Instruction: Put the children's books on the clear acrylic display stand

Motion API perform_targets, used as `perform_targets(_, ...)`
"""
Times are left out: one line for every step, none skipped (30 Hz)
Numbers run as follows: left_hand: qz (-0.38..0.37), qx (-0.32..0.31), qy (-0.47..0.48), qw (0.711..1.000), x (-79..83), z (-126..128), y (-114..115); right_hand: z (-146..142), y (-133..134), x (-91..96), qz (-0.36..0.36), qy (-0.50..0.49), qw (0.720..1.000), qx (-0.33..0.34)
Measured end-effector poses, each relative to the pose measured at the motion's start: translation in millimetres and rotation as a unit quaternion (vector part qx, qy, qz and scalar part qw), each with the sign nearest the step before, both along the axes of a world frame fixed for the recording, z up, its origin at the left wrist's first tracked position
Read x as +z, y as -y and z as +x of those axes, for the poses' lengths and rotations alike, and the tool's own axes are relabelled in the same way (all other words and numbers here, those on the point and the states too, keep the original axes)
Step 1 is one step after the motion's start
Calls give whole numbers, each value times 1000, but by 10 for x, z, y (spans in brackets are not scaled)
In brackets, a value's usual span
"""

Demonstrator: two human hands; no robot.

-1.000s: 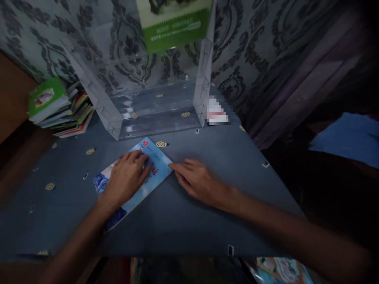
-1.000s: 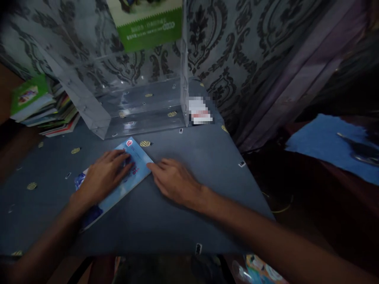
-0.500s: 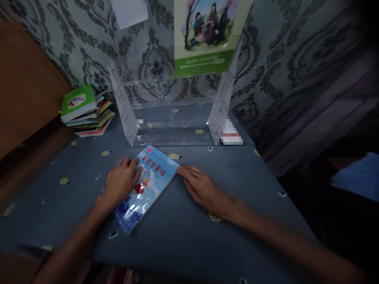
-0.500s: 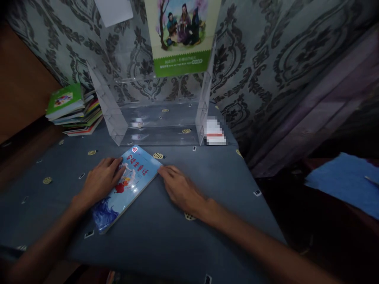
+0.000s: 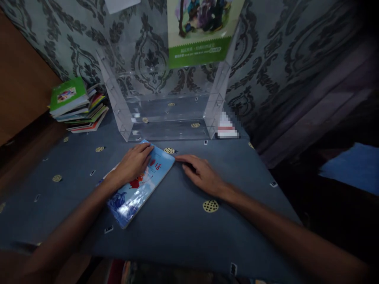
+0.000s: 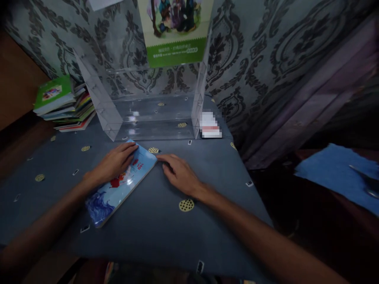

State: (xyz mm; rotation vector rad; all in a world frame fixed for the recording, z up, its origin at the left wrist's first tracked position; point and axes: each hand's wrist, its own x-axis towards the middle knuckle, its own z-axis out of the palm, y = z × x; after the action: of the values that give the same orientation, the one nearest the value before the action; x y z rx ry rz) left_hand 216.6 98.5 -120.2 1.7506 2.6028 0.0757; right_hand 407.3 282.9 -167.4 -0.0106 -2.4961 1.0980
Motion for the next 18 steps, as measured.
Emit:
perform_targets(8,-16,12,1000,-26,-20,-36,1,-4,10,-8,3,1000,-4)
perform_targets(17,-31,23,999,-49,-28,-62,3,-7,17,-12,5,1000,-4)
perform_targets(28,-49,33,998,-67,-21,-81,4,-9,20,-13,5,1000,-1)
perform_targets(37,-71,42,996,-83,0,-92,6,-9,19,-13,4,1000,2)
perform_targets(46,-94,49,993,-97,34,-99,8,-7,15,-13,2,1000,5)
perform_targets(53,-115,51,991,-109,77,-103,11,-5,11,-14,0,1000,6)
perform_targets(60,-132,49,988,-121,124,-106,13,-3,7,-17,-2,1000,6)
perform_targets(64,-145,44,986,-132,172,-110,16,0,4,-21,-2,1000,5)
perform_targets(65,-152,38,985,-142,216,-114,19,3,5,-27,-1,1000,2)
perform_targets(65,-156,33,985,-150,253,-119,22,7,8,-34,0,999,0)
perform_targets(66,-158,30,985,-155,280,-125,24,10,14,-40,1,999,-3)
perform_targets(65,-158,29,985,-159,298,-130,27,14,22,-45,3,999,-5)
perform_targets(65,-157,28,985,-160,308,-134,29,18,31,-49,5,999,-6)
perform_targets(64,-156,27,985,-160,313,-137,31,21,39,-52,7,999,-7)
perform_targets(63,-156,26,985,-160,315,-139,33,23,45,-54,10,998,-9)
perform_targets(62,-155,24,986,-159,318,-139,34,25,49,-57,12,998,-11)
perform_targets(61,-154,22,986,-159,322,-140,35,26,49,-60,15,998,-14)
perform_targets(59,-153,19,986,-161,327,-140,35,26,47,-61,15,998,-16)
